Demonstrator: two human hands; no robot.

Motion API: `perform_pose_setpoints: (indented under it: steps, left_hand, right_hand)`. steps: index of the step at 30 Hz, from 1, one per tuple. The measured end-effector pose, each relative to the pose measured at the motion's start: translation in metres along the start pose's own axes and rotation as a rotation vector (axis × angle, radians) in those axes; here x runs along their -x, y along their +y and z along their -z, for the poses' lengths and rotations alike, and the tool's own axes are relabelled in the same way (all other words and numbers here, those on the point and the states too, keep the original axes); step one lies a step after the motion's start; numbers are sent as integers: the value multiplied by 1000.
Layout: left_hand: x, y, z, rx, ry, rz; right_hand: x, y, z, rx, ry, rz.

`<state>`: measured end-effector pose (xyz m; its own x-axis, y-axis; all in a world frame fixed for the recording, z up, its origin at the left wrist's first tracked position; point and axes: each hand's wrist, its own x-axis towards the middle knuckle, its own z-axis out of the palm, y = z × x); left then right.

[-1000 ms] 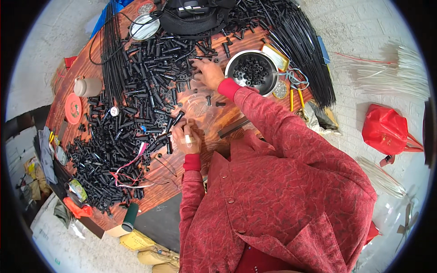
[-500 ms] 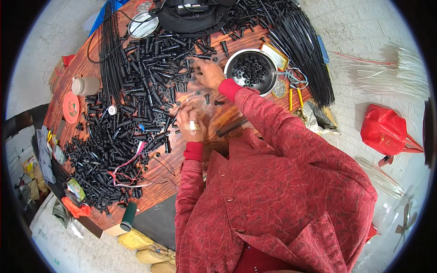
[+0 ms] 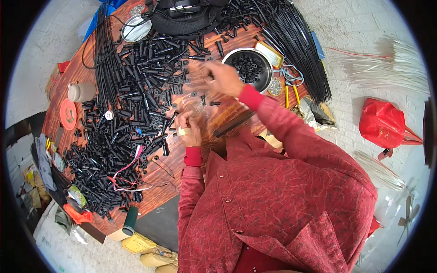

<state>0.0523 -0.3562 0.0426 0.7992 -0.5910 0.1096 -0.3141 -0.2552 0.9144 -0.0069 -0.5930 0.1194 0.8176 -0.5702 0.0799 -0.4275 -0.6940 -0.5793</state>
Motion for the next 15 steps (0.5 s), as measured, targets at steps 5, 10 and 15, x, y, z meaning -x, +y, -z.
perform_pose_setpoints:
  steps: [5,10,15]
  left_hand:
    - [4,2,-4,50,-71,156]
    - [9,-8,-13,21,-95,47]
    - [-7,7,-9,-44,-109,-56]
  right_hand:
    - [33,37,69,323,3,-96]
    - [-2,24,42,357,99,22]
    - [-53,46,-9,790,-4,211]
